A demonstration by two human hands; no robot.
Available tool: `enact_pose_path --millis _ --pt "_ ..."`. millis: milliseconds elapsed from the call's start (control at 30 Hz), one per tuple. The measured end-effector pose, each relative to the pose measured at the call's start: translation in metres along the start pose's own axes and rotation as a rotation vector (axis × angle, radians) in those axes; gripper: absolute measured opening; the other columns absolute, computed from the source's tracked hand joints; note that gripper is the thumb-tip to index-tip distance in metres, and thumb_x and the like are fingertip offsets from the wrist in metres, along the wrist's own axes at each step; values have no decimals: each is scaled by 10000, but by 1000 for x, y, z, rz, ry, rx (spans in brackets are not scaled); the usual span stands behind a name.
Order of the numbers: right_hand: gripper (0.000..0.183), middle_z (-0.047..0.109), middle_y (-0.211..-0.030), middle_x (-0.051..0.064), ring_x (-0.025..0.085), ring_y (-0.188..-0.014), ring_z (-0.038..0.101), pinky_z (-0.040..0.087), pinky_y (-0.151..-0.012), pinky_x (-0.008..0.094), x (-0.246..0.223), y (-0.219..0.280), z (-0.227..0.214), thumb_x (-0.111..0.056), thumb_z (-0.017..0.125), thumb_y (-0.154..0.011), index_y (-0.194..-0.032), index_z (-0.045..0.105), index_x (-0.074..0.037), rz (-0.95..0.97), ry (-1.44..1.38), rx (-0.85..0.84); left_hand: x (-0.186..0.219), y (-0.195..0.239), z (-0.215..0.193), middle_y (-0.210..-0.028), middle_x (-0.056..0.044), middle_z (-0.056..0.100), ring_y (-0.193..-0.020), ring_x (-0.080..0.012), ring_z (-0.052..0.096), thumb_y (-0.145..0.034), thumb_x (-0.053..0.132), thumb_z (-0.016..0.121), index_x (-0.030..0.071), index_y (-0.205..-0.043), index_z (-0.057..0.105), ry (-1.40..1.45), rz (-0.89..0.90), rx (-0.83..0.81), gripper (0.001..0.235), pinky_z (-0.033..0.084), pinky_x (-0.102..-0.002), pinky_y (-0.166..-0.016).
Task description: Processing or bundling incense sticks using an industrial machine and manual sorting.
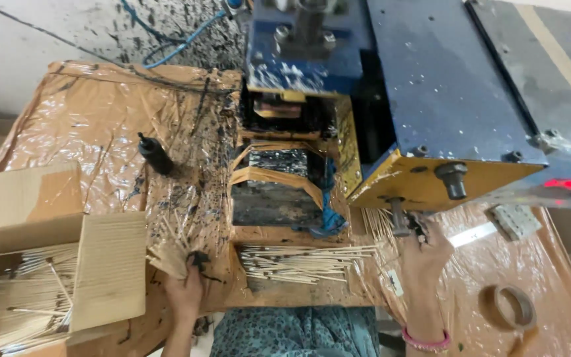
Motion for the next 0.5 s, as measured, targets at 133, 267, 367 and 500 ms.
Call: enact_pose_path --millis 133,267,367,500 --pt "251 754 -1078 131 176 -855 716 540 -707 310 19 23 17 2 673 -882 -1131 704 16 250 -37 -125 68 3 3 -1030 -144 712 -897 -218 687 -914 -31 575 -25 -1126 657 244 73 -12 227 569 -318 -796" --pt "97 702 -1258 129 125 -1093 697 562 -870 269 -27 58 61 12 648 -933 -1021 616 -13 -62 -614 -282 60 1 46 -701 -54 748 -530 -179 656 -903 -25 625 78 -771 714 -226 20 -385 190 477 -307 -405" --pt "266 764 -822 90 94 -650 620 496 -598 267 -38 47 84 29 768 -852 -1118 773 19 146 -626 -626 143 -23 54 -647 -114 583 -606 -229 557 -708 11 757 12 -660 539 -183 580 -462 224 404 -336 -532" --pt "282 731 -1040 101 140 -964 635 519 -875 274 -50 -4 100 57 681 -911 -1189 692 11 97 -787 -579 174 -83 40 -682 14 653 -554 -58 546 -909 -5 691 31 -933 749 237 124 -524 72 425 -230 -459"
Point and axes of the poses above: each hand's wrist, its own y-axis away from the middle knuckle, its own z-axis out of the palm, x = y × z, the point moved 3 cm from there along -y, towards the middle knuckle
